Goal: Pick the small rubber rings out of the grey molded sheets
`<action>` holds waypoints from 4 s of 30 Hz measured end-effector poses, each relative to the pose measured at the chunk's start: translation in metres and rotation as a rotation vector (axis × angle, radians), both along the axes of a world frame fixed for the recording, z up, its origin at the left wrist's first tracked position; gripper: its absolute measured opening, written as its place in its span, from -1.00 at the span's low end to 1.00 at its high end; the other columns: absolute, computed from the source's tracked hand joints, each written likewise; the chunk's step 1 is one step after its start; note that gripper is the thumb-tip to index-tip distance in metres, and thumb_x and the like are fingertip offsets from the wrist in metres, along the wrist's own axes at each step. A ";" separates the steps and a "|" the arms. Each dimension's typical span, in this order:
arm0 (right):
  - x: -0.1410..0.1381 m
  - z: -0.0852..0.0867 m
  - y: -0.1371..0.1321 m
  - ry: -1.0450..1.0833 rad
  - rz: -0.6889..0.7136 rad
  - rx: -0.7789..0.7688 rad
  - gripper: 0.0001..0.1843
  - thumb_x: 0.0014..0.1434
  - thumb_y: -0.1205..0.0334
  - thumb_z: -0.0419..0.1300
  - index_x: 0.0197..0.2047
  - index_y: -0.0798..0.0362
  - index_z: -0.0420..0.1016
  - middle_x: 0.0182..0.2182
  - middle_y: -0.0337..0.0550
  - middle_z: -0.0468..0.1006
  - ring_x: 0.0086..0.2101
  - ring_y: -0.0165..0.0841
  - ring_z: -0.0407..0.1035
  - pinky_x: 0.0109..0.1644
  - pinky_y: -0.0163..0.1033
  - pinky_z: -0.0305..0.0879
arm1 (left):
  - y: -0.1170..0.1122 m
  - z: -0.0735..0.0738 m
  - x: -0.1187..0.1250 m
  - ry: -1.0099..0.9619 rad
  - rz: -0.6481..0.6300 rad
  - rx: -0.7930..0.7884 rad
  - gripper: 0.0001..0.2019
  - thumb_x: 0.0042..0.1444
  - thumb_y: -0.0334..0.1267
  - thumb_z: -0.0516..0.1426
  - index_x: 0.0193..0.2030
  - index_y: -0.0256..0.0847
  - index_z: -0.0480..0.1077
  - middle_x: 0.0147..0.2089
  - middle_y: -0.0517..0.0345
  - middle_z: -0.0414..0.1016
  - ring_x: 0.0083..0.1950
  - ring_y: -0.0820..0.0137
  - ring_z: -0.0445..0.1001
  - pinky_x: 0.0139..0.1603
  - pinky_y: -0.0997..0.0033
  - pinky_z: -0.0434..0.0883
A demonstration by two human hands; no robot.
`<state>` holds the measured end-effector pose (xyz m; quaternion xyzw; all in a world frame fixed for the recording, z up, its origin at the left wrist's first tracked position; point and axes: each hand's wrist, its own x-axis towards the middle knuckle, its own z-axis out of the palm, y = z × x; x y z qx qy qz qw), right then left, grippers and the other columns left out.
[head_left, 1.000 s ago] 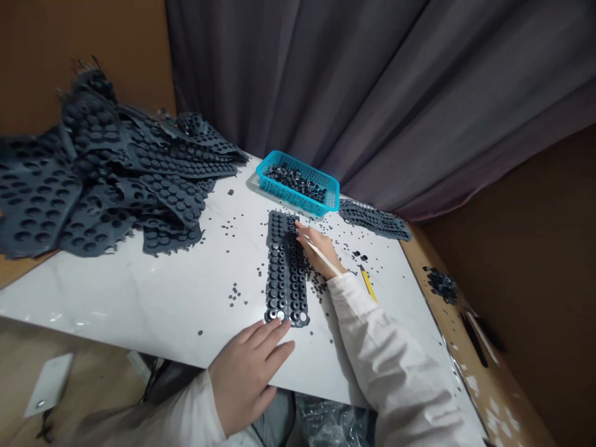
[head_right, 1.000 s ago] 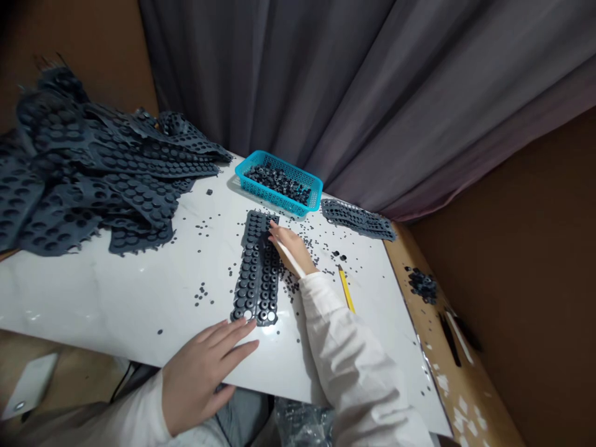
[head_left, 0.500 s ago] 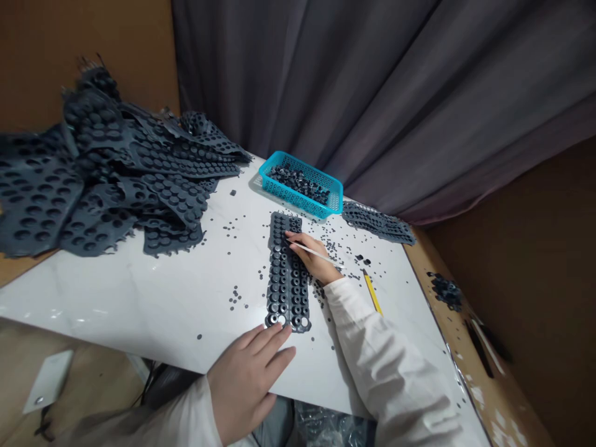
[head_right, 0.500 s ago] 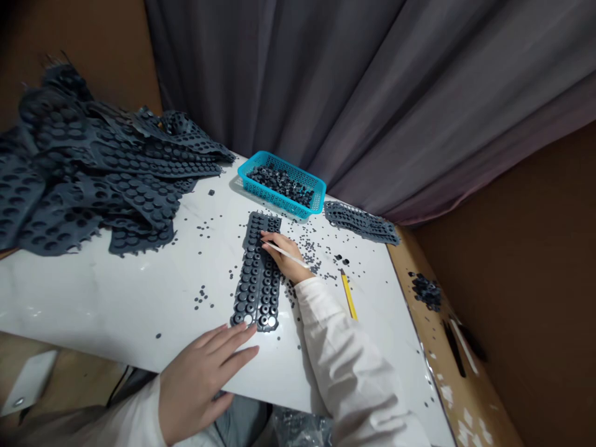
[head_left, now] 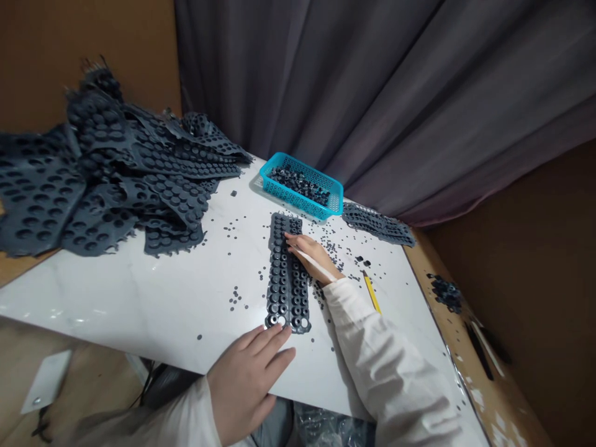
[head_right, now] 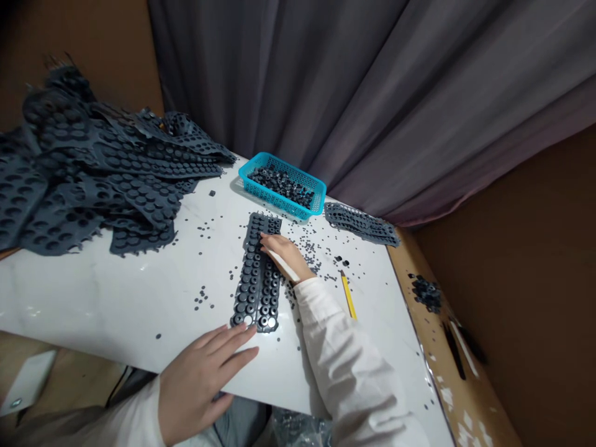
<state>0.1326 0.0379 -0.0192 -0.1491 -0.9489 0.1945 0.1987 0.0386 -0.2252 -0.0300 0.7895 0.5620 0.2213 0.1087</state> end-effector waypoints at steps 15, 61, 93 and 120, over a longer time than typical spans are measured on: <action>0.016 0.006 0.022 0.203 -0.302 0.085 -0.73 0.31 0.11 -0.03 -0.05 0.01 0.39 0.04 0.03 0.50 -0.04 -0.19 0.44 0.02 -0.04 0.37 | -0.002 0.004 -0.003 -0.055 -0.012 0.008 -0.46 -0.02 -0.25 0.18 0.16 -0.11 0.25 0.31 0.12 0.21 0.27 0.18 0.19 0.26 0.14 0.16; 0.007 -0.006 -0.023 0.049 -0.020 0.045 -0.81 0.27 0.17 0.05 -0.13 0.03 0.42 0.06 0.03 0.48 0.08 -0.25 0.35 0.15 -0.03 0.33 | -0.002 -0.007 0.005 -0.200 0.045 0.371 -0.80 0.11 -0.39 0.05 -0.13 -0.22 0.40 -0.13 0.12 0.51 -0.07 0.27 0.37 -0.01 0.23 0.23; 0.000 0.001 -0.014 0.053 -0.052 -0.174 -0.79 0.28 0.12 0.04 -0.12 0.02 0.40 0.07 0.04 0.46 0.12 -0.30 0.30 0.19 -0.07 0.23 | -0.002 -0.006 0.005 -0.256 0.026 0.270 -0.81 0.04 -0.42 0.08 -0.19 -0.18 0.39 -0.22 0.07 0.46 -0.21 0.29 0.36 -0.19 0.27 0.34; -0.001 0.002 0.005 0.100 -0.182 -0.122 -0.79 0.29 0.12 0.00 -0.09 0.00 0.35 0.13 0.01 0.41 0.13 -0.25 0.30 0.17 -0.01 0.24 | -0.002 -0.006 0.005 -0.265 0.019 0.264 -0.80 0.04 -0.42 0.07 -0.19 -0.19 0.39 -0.22 0.06 0.46 -0.23 0.29 0.36 -0.20 0.27 0.34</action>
